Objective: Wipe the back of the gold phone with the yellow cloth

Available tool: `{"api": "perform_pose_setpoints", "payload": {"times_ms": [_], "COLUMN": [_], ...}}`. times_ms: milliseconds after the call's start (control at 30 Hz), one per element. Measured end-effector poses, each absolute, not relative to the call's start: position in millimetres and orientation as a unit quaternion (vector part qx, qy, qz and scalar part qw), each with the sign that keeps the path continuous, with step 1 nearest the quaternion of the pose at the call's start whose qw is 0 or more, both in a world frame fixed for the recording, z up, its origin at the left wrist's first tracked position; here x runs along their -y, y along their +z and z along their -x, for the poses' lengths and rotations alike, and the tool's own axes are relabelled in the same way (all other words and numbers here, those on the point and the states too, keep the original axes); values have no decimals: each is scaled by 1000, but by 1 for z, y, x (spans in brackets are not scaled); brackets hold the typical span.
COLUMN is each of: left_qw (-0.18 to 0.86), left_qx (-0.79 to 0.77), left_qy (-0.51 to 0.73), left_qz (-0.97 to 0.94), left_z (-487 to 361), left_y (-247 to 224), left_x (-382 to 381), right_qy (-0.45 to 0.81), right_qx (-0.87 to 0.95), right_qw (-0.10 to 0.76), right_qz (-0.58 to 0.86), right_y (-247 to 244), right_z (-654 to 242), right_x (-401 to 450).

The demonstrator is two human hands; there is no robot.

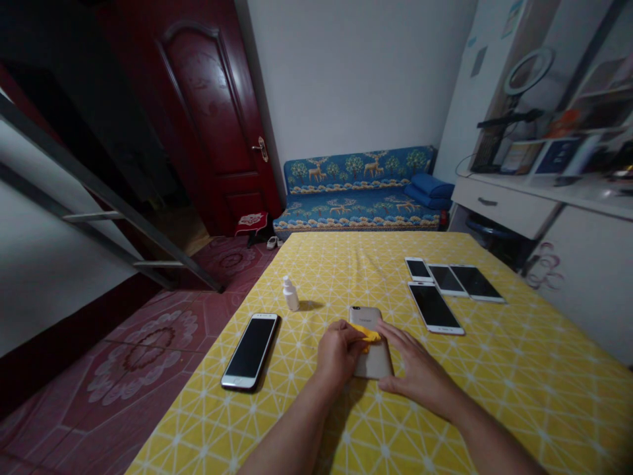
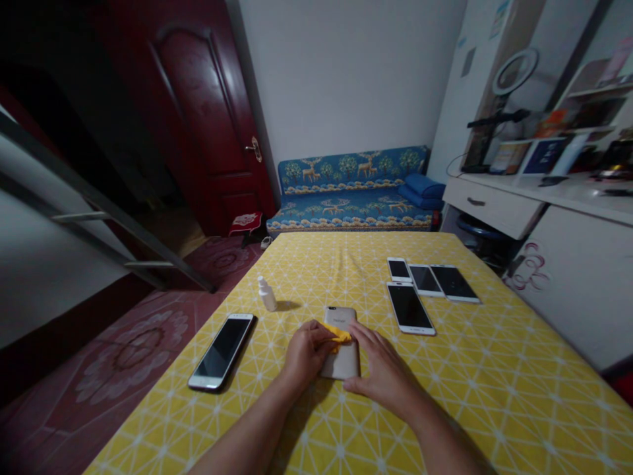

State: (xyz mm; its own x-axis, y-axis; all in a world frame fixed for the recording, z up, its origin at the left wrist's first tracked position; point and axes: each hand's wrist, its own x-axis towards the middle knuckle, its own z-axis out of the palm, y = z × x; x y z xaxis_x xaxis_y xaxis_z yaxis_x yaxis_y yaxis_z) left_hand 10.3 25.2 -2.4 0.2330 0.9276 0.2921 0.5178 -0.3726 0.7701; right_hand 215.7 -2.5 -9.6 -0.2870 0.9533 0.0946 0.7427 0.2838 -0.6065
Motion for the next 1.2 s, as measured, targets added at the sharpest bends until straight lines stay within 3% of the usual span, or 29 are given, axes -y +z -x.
{"api": "perform_pose_setpoints", "payload": {"times_ms": [467,1200], "left_qw": [227,269], "left_qx": [-506,-442], "left_qy": [388,383], "left_qz": [-736,-765], "left_z": [-13,-15], "left_y": [-3,-8], "left_x": [-23,-20], "right_qy": [218,221], "right_qx": [774,778], "right_qw": [233,225], "right_qz": [546,544], "right_y": [-13,-11], "right_z": [-217,-216], "right_x": [2,1]}}
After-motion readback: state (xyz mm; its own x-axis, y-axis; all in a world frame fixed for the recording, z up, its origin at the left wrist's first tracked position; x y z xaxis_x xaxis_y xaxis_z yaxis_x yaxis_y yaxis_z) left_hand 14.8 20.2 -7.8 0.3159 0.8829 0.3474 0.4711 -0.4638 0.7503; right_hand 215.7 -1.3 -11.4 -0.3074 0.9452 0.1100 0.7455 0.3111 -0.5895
